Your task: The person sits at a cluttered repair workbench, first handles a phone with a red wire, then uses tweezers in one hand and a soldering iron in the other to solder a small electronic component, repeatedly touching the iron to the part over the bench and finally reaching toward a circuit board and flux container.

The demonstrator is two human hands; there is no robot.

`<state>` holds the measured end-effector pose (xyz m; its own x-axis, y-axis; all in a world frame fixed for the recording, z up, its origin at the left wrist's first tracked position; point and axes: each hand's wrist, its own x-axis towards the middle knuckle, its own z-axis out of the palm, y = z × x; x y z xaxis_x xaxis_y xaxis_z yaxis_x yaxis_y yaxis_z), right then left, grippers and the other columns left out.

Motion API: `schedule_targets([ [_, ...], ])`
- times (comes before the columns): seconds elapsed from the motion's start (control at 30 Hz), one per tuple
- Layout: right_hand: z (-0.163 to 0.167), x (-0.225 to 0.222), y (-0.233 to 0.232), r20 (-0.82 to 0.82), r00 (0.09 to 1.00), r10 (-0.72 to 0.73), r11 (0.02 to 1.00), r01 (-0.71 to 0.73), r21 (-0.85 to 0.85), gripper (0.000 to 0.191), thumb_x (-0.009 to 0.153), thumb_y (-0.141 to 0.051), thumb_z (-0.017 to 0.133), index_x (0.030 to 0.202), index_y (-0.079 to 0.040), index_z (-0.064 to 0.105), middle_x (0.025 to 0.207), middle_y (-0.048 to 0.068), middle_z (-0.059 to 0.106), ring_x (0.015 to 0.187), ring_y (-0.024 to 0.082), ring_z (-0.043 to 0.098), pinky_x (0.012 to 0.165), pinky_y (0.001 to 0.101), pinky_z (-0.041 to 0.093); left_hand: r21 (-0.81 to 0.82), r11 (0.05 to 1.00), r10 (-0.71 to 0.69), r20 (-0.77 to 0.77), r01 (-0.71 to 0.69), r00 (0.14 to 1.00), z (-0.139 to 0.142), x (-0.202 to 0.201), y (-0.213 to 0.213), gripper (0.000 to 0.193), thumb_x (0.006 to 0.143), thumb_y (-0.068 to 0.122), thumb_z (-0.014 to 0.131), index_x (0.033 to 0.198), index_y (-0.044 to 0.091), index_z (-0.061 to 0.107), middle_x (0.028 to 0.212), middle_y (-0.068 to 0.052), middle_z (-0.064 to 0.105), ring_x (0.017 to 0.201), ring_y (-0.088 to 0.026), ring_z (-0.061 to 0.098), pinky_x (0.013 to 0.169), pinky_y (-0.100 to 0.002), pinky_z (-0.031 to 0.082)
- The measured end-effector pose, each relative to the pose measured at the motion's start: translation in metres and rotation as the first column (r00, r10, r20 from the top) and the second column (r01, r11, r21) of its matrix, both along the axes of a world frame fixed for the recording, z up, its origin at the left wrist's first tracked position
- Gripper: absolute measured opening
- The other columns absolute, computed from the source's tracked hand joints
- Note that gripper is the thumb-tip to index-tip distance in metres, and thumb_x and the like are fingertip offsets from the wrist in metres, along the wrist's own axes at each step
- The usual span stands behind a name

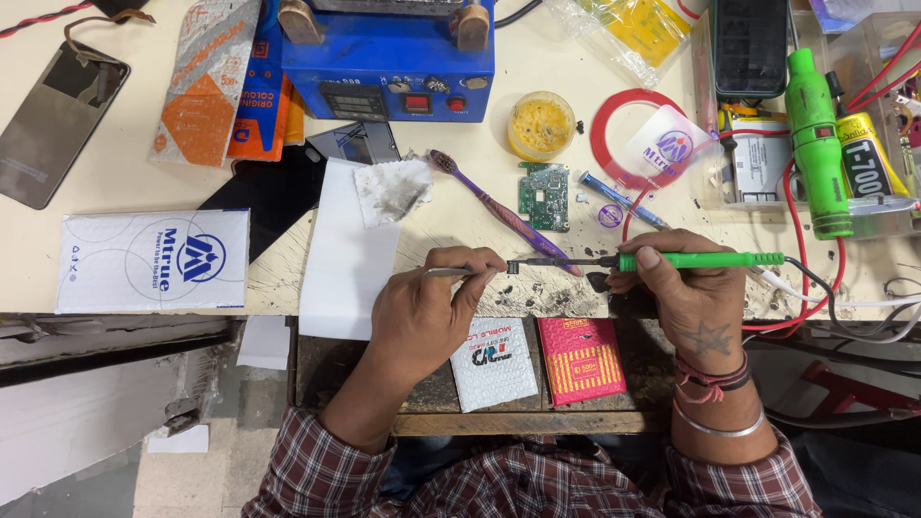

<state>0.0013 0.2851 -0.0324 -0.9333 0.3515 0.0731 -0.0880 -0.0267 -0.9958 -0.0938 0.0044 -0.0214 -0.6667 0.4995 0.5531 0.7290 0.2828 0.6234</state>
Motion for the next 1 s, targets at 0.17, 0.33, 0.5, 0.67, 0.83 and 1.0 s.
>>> schedule_targets([
  [0.17, 0.0000, 0.0000, 0.0004, -0.002, 1.000, 0.004, 1.000, -0.004, 0.007, 0.012, 0.102, -0.004, 0.066, 0.109, 0.006, 0.070, 0.094, 0.014, 0.073, 0.080, 0.022, 0.075, 0.073, 0.0339, 0.065, -0.006, 1.000, 0.007, 0.009, -0.007, 1.000, -0.0009, 0.0003, -0.0001, 0.030, 0.102, 0.009, 0.068, 0.111, 0.007, 0.040, 0.107, -0.001, 0.077, 0.071, -0.017, 0.076, 0.054, -0.029, 0.057],
  [0.33, 0.0005, -0.0004, 0.0001, -0.020, 1.000, 0.004, 1.000, -0.004, 0.008, 0.012, 0.103, -0.003, 0.066, 0.109, 0.006, 0.070, 0.094, 0.014, 0.073, 0.080, 0.022, 0.074, 0.073, 0.0336, 0.064, 0.011, 1.000, 0.000, -0.016, 0.000, 1.000, -0.0003, 0.0004, -0.0001, 0.031, 0.102, 0.009, 0.067, 0.113, 0.007, 0.039, 0.108, -0.001, 0.076, 0.078, -0.019, 0.078, 0.058, -0.030, 0.059],
  [0.5, 0.0009, 0.0002, -0.0001, -0.002, 1.000, 0.004, 1.000, -0.004, 0.022, 0.012, 0.103, -0.003, 0.066, 0.109, 0.006, 0.070, 0.093, 0.014, 0.073, 0.079, 0.021, 0.074, 0.073, 0.0328, 0.064, 0.010, 1.000, -0.006, 0.014, 0.006, 1.000, -0.0001, 0.0005, 0.0002, 0.030, 0.102, 0.009, 0.067, 0.114, 0.007, 0.039, 0.107, -0.001, 0.076, 0.079, -0.019, 0.078, 0.059, -0.030, 0.060],
  [0.67, 0.0015, -0.0006, -0.0010, 0.009, 1.000, 0.006, 0.999, -0.007, 0.038, 0.012, 0.103, -0.004, 0.066, 0.108, 0.006, 0.071, 0.093, 0.013, 0.073, 0.080, 0.021, 0.075, 0.072, 0.0323, 0.064, 0.001, 1.000, -0.003, 0.018, 0.003, 1.000, 0.0002, 0.0001, -0.0005, 0.030, 0.102, 0.009, 0.067, 0.113, 0.007, 0.040, 0.107, -0.001, 0.076, 0.077, -0.019, 0.078, 0.057, -0.030, 0.059],
  [0.83, 0.0033, -0.0004, -0.0010, 0.003, 1.000, 0.003, 0.999, -0.003, 0.045, 0.012, 0.103, -0.004, 0.066, 0.108, 0.006, 0.071, 0.092, 0.013, 0.073, 0.079, 0.021, 0.075, 0.072, 0.0315, 0.063, 0.007, 1.000, -0.003, 0.003, 0.003, 1.000, 0.0013, -0.0001, -0.0006, 0.030, 0.102, 0.009, 0.067, 0.114, 0.007, 0.039, 0.108, -0.001, 0.076, 0.076, -0.019, 0.078, 0.057, -0.030, 0.059],
  [1.0, 0.0028, -0.0007, -0.0015, -0.003, 1.000, -0.004, 1.000, 0.004, 0.023, 0.013, 0.103, -0.004, 0.067, 0.109, 0.006, 0.071, 0.092, 0.013, 0.073, 0.079, 0.021, 0.075, 0.072, 0.0320, 0.064, 0.003, 1.000, -0.005, -0.011, 0.005, 1.000, 0.0011, -0.0008, -0.0010, 0.030, 0.103, 0.008, 0.067, 0.114, 0.007, 0.039, 0.109, -0.001, 0.075, 0.077, -0.019, 0.078, 0.057, -0.030, 0.059],
])
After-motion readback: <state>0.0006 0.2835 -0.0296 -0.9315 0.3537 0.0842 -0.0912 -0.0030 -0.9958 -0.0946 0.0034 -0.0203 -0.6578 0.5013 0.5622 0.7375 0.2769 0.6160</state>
